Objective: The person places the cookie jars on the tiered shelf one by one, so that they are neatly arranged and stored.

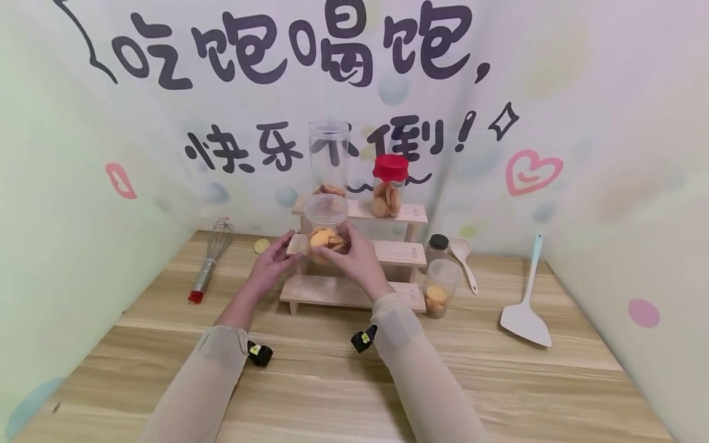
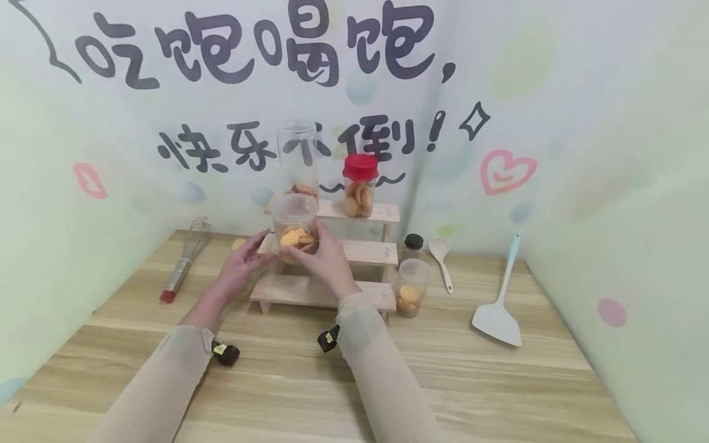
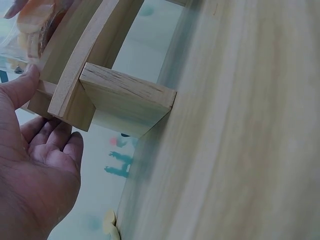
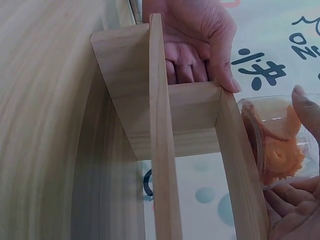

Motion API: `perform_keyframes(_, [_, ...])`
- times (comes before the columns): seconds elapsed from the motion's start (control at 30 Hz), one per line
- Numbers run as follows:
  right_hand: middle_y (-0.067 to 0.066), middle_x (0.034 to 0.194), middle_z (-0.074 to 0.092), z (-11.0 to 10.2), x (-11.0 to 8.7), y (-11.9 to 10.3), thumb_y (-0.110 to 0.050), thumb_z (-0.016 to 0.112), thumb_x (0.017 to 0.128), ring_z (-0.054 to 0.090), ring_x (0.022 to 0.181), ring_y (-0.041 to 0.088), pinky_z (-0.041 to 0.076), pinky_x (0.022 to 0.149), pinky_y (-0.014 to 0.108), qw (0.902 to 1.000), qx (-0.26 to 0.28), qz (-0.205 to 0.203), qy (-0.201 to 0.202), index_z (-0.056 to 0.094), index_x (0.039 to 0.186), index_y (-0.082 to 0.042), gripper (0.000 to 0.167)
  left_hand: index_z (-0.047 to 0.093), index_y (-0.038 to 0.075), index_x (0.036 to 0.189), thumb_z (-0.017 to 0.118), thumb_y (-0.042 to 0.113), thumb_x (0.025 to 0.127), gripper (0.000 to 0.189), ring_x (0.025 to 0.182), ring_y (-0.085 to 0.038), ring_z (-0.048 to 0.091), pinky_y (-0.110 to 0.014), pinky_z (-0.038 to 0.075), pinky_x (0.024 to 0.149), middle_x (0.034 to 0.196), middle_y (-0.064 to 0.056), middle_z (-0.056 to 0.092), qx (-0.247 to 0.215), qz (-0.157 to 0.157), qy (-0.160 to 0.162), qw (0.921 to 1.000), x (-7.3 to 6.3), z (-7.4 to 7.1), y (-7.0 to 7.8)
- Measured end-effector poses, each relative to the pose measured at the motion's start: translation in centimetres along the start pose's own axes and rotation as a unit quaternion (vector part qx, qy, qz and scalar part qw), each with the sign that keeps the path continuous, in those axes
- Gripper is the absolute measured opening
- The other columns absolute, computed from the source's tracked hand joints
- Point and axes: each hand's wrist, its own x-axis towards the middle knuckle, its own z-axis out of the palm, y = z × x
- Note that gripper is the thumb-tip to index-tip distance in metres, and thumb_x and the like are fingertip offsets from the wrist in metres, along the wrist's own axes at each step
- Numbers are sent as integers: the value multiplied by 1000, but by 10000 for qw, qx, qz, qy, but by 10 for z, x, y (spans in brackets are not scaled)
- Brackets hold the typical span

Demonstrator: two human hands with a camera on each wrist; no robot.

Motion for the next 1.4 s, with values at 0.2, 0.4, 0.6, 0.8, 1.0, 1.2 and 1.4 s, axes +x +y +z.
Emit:
perform_keyframes(0.2, [-2, 117, 66, -1, -1, -2, -58, 78, 81, 61, 99, 14, 55, 83, 32, 9995, -295, 79, -76, 57, 128, -19, 65, 26, 15, 160, 65, 20, 100, 72, 147, -30, 33, -45, 36, 115, 165, -11, 23, -89, 46, 92, 9999, 4, -1, -13])
perform_keyframes(0.4, [-2, 113, 67, 0, 0, 0, -56, 78, 82, 61, 95, 13, 55, 80, 31, 9996, -247, 32, -116, 57, 127, -17, 63, 26, 17, 160, 67, 26, 99, 75, 146, -30, 33, -45, 35, 116, 165, -12, 24, 86, 69, 112, 9999, 3, 0, -12])
perform_keyframes(0.6, [-5, 108, 66, -1, 2, -2, -58, 78, 81, 60, 91, 12, 55, 75, 29, 9995, -239, 22, -192, 57, 126, -20, 63, 24, 15, 161, 66, 24, 100, 75, 146, -32, 33, -46, 34, 116, 165, -13, 23, 63, 98, 75, 9999, 5, -2, -11])
perform_keyframes(0.8, [-1, 108, 65, -3, 2, -4, -54, 78, 83, 62, 92, 20, 54, 73, 30, 9994, -277, -50, -201, 56, 123, -17, 59, 25, 14, 160, 67, 23, 99, 75, 146, -32, 34, -46, 35, 116, 165, -13, 24, 39, 61, 109, 9999, 5, -1, -9])
perform_keyframes(1.0, [1, 112, 63, -9, 0, -2, -44, 81, 84, 60, 95, 19, 54, 77, 31, 9984, -345, -160, -428, 53, 130, -15, 61, 24, 10, 160, 66, 20, 100, 75, 147, -34, 31, -46, 34, 116, 165, -16, 21, 11, 154, 72, 9999, 3, 1, -9])
perform_keyframes(1.2, [-1, 116, 62, -8, -2, -1, -48, 80, 84, 58, 98, 16, 55, 82, 30, 9972, -481, -140, -559, 51, 136, -15, 68, 25, 11, 160, 66, 20, 99, 74, 146, -33, 33, -44, 35, 116, 164, -16, 22, 53, 139, 99, 9998, 2, 0, -12])
perform_keyframes(1.4, [5, 133, 60, -18, -3, -13, -50, 80, 84, 60, 116, 21, 54, 97, 40, 9968, -507, 86, -620, 45, 145, -15, 78, 26, 10, 160, 66, 20, 99, 73, 147, -31, 32, -43, 34, 116, 164, -15, 23, 11, 238, 99, 9997, 3, 1, -11])
